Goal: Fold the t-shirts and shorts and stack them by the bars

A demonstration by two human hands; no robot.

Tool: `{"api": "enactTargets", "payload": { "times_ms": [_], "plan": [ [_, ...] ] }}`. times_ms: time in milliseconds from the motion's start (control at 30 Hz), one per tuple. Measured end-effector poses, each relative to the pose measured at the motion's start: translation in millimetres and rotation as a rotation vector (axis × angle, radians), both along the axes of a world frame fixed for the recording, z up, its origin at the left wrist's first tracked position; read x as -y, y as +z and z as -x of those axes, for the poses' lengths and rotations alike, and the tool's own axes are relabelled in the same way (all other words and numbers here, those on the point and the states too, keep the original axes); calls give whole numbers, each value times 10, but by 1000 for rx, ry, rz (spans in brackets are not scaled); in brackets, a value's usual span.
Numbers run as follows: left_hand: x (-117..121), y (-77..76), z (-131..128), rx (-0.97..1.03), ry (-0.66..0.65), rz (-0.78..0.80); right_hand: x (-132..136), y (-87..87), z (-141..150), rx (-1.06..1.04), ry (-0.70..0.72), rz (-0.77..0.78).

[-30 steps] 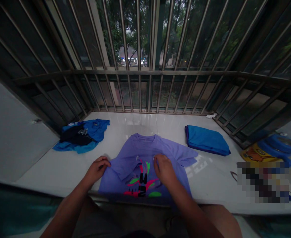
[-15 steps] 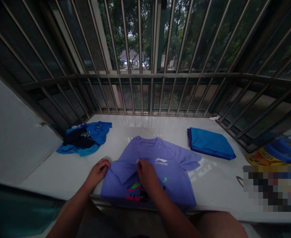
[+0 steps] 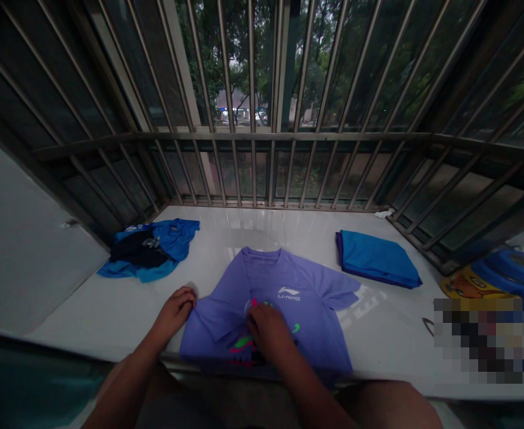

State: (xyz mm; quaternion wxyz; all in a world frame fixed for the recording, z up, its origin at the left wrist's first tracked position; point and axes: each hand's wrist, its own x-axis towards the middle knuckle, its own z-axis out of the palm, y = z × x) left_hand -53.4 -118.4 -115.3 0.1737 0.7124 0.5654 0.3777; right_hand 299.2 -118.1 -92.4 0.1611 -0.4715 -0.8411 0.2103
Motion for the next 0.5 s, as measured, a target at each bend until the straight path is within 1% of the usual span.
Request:
{"api": "enactTargets", "payload": {
  "times_ms": [100, 167, 267, 333, 433, 500],
  "plan": [
    [-3, 8, -15, 1, -7, 1, 78, 67, -4, -57, 72, -31],
    [-6, 20, -27, 0, -10, -2, 119, 111, -6, -24, 90, -5],
    [-6, 43, -30, -10, -5, 0, 151, 157, -26, 57, 85, 60],
    [6, 61, -26, -18, 5, -1, 133, 178, -46, 47, 52, 73],
    [59, 98, -97, -67, 52, -42, -37, 220, -55, 13, -30, 48],
    [110, 130, -269, -122, 65, -68, -289, 264, -19, 35, -86, 26]
  ]
}}
